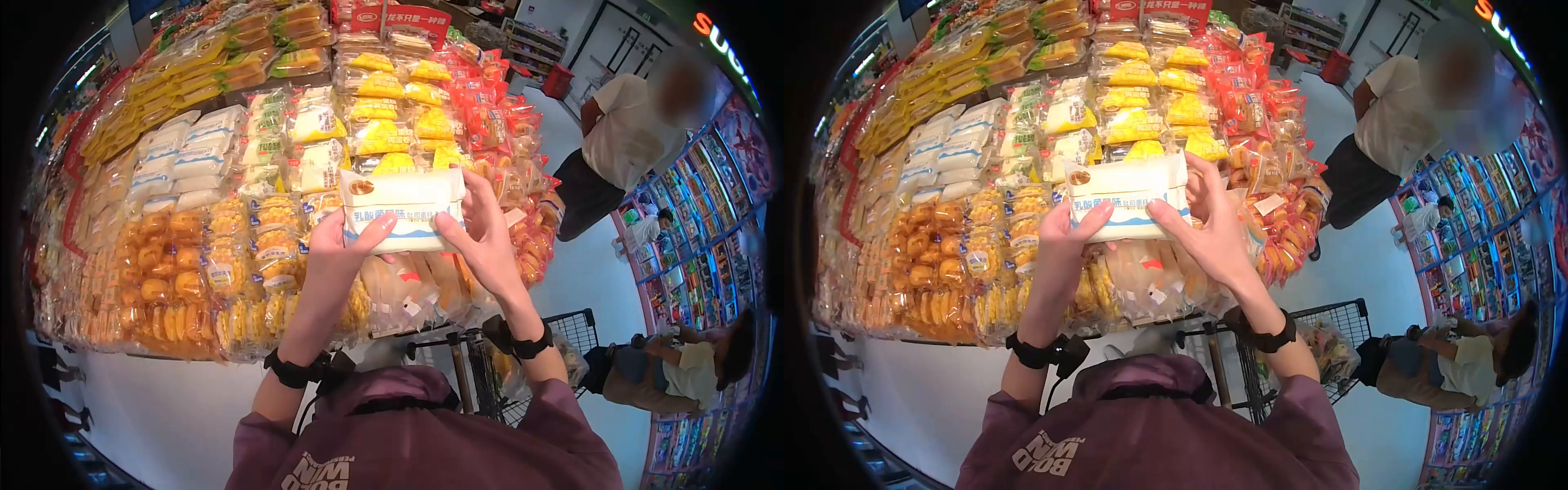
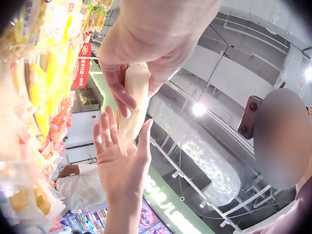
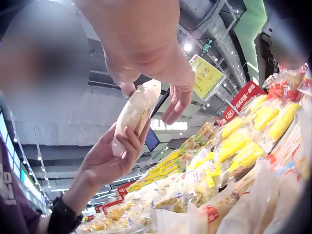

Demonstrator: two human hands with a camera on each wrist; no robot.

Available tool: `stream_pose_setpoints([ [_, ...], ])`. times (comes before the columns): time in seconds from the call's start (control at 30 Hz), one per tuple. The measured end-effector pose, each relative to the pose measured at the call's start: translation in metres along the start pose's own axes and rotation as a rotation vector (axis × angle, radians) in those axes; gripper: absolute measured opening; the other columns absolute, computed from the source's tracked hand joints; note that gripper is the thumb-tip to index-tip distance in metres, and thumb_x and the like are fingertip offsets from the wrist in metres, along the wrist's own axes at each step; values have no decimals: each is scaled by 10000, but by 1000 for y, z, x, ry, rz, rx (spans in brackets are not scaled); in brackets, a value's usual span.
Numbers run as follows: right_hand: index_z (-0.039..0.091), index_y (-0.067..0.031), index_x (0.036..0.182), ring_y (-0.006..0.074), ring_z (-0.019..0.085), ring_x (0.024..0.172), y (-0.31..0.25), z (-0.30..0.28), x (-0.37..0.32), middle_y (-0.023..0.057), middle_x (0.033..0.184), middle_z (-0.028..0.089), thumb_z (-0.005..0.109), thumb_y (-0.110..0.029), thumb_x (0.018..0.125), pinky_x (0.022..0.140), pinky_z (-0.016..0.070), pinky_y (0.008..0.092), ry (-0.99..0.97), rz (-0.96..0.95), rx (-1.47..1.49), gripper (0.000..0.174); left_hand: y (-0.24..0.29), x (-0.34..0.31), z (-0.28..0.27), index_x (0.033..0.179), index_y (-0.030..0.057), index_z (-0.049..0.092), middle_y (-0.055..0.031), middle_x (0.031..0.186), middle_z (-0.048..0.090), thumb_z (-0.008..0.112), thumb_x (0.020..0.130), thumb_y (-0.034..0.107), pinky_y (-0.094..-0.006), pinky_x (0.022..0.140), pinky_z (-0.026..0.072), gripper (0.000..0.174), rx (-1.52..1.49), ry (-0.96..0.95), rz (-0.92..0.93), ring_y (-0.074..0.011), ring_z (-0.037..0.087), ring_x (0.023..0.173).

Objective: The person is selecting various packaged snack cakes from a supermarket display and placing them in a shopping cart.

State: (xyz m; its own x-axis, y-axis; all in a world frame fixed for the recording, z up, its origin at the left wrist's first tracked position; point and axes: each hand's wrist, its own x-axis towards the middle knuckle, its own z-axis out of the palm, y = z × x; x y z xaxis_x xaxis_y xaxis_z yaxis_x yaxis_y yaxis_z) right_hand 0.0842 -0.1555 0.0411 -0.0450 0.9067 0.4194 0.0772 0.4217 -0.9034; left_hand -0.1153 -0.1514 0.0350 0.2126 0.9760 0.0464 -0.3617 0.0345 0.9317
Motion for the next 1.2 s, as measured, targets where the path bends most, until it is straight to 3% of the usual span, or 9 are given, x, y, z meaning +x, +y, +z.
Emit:
stream_pose_setpoints([
  [0.07, 511, 28, 1332, 148, 619, 1081, -5, 12, 9, 131, 1248, 622, 704, -154, 924, 936, 511, 312, -135, 255, 261, 486, 9, 2, -8, 1133, -36, 622, -94, 994, 708, 684, 919, 134, -253, 665, 537, 281, -20, -15, 35, -108, 662, 788],
  [0.1, 556, 31, 1280, 105, 642, 1008, -4, 20, 11, 84, 1135, 682, 666, -83, 942, 887, 525, 262, -106, 206, 281, 374, 12, 3, -13, 1122, -35, 626, -93, 981, 709, 679, 924, 129, -243, 654, 538, 263, -23, -18, 55, -107, 664, 787],
  [0.3, 567, 32, 1266, 117, 640, 1023, -1, 39, 23, 91, 1157, 676, 684, -97, 933, 898, 518, 271, -101, 176, 281, 376, 24, 4, -31, 1130, -48, 614, -95, 999, 707, 661, 941, 107, -227, 633, 535, 249, -2, 73, 137, -91, 665, 824],
  [0.6, 539, 25, 1294, 126, 585, 1114, -6, 50, 31, 85, 1220, 632, 672, -85, 940, 968, 471, 301, -145, 132, 276, 393, 32, 6, -41, 1178, -78, 590, -107, 1105, 689, 652, 941, 48, -246, 872, 517, 275, 2, 56, 236, -109, 648, 993],
  [0.8, 532, 15, 1297, 156, 568, 1150, 3, 47, 34, 73, 1231, 618, 694, -67, 919, 996, 455, 328, -152, -14, 182, 419, 28, 12, -47, 1187, -81, 588, -100, 1107, 681, 691, 892, -12, -253, 896, 517, 321, 29, 21, 341, -120, 638, 1018],
  [0.97, 583, 9, 1232, 166, 583, 1141, 7, 41, 36, 80, 1203, 628, 758, 18, 826, 1005, 449, 337, -122, -65, 132, 443, 22, 15, -60, 1179, -81, 617, -102, 1119, 677, 746, 805, -52, -283, 939, 510, 396, 140, 2, 405, -137, 629, 1048],
  [1.2, 585, 13, 1231, 170, 592, 1129, 11, 39, 40, 83, 1202, 633, 755, -1, 838, 1012, 448, 350, -169, -133, 81, 429, 19, 20, -65, 1169, -84, 630, -108, 1130, 681, 757, 794, -43, -287, 952, 510, 398, 191, 23, 448, -138, 635, 1041],
])
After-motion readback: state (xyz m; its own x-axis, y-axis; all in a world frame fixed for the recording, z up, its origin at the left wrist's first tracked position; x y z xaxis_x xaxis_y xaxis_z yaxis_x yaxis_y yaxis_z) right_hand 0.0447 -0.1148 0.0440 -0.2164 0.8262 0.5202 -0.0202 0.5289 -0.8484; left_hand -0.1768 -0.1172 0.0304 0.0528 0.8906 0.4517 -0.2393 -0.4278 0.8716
